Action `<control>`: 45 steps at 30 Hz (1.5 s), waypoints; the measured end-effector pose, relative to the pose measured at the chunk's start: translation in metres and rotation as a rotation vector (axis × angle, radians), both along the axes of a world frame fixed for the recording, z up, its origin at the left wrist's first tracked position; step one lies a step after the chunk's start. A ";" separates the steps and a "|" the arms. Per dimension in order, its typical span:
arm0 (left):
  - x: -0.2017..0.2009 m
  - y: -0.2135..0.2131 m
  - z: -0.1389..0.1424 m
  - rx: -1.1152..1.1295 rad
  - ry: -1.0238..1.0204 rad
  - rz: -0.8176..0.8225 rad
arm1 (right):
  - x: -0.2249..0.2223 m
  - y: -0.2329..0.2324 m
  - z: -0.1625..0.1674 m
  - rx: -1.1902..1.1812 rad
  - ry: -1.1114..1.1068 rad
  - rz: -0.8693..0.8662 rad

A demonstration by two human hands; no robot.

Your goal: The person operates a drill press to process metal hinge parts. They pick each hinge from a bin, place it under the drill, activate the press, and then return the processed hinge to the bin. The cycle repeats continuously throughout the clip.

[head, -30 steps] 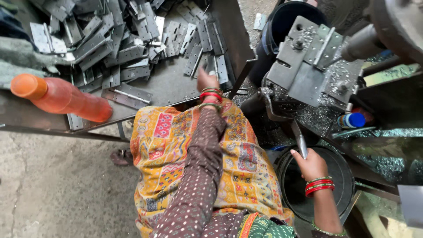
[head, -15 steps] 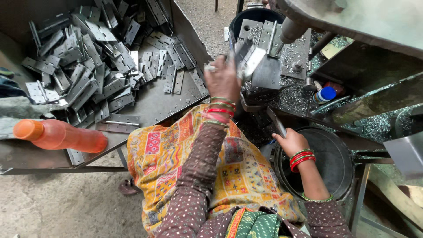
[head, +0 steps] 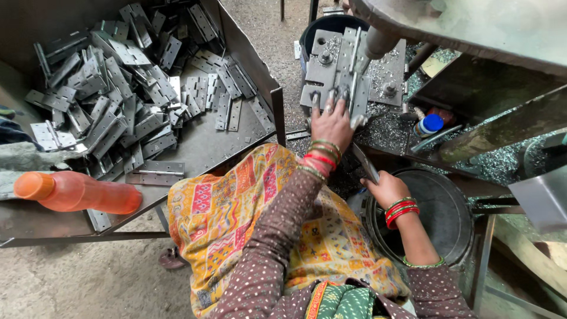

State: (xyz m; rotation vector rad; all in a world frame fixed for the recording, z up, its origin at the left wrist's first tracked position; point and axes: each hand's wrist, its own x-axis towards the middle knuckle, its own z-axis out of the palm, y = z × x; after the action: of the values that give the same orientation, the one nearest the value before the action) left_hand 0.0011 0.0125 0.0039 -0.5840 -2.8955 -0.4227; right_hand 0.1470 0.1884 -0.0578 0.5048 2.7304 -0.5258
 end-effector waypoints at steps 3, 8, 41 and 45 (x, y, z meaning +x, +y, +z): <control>-0.012 0.003 -0.002 -0.026 0.057 -0.006 | 0.003 0.005 -0.013 -0.012 0.023 0.005; -0.008 -0.002 -0.004 -0.050 0.085 -0.025 | 0.024 -0.001 -0.054 -0.060 0.233 0.000; -0.050 0.027 -0.024 -0.139 0.222 0.021 | 0.026 -0.026 -0.059 0.069 0.157 -0.070; -0.043 0.017 -0.022 -0.165 0.090 -0.032 | 0.018 -0.023 -0.054 -0.144 0.149 -0.018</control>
State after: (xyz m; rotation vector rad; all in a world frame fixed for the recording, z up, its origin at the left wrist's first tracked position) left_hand -0.0421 0.0295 -0.0184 -0.6567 -2.8555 -0.1579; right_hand 0.1651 0.1654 -0.1117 0.4710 2.8025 -0.7870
